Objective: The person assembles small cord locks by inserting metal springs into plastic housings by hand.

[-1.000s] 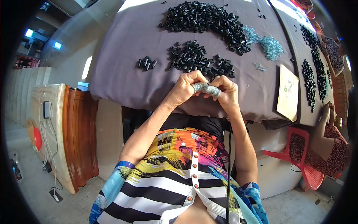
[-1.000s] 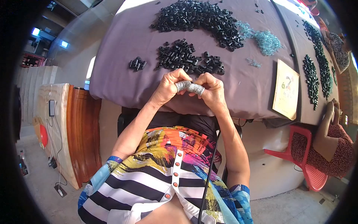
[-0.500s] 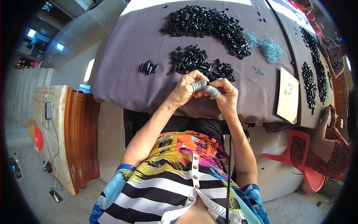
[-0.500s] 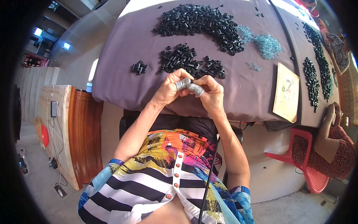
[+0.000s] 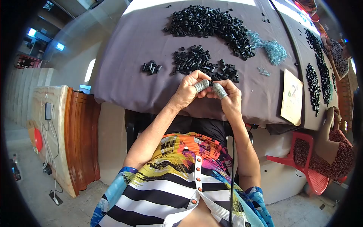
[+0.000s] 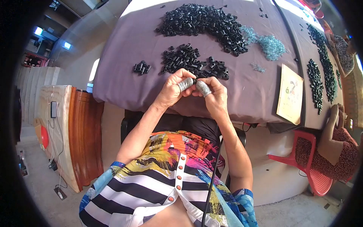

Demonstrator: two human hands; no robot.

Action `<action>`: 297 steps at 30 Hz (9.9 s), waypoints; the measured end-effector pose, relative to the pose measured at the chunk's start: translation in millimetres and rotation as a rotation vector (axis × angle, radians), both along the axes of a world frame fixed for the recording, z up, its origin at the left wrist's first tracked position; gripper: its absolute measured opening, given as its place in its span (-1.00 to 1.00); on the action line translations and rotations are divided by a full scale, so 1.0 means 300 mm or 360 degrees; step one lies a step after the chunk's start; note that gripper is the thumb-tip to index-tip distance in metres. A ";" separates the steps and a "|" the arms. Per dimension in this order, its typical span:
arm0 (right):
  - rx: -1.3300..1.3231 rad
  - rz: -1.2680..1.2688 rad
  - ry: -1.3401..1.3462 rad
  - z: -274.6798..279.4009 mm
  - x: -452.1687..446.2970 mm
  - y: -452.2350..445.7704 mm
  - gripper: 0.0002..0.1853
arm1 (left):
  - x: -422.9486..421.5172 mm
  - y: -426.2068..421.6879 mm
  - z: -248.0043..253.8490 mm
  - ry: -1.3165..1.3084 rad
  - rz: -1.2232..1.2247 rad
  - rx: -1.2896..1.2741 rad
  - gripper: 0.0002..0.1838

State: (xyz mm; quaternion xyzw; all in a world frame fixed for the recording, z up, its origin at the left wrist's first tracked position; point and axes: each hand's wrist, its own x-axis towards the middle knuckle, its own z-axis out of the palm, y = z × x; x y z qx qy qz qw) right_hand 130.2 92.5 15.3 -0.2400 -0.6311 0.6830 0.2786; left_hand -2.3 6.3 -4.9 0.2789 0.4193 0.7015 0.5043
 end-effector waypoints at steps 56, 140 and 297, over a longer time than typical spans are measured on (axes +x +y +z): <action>-0.0126 0.0558 0.0208 -0.026 0.021 0.067 -0.90 | -0.021 -0.024 0.046 0.0269 -0.0344 -0.0004 -0.95; 0.0745 0.0143 0.0012 -0.011 -0.019 -0.019 -0.65 | -0.036 -0.062 0.055 0.0306 0.0081 -0.0245 -0.82; 0.0412 -0.0604 0.0096 -0.084 0.053 0.248 -0.71 | -0.022 0.331 0.085 0.2656 0.0259 -0.0576 -0.83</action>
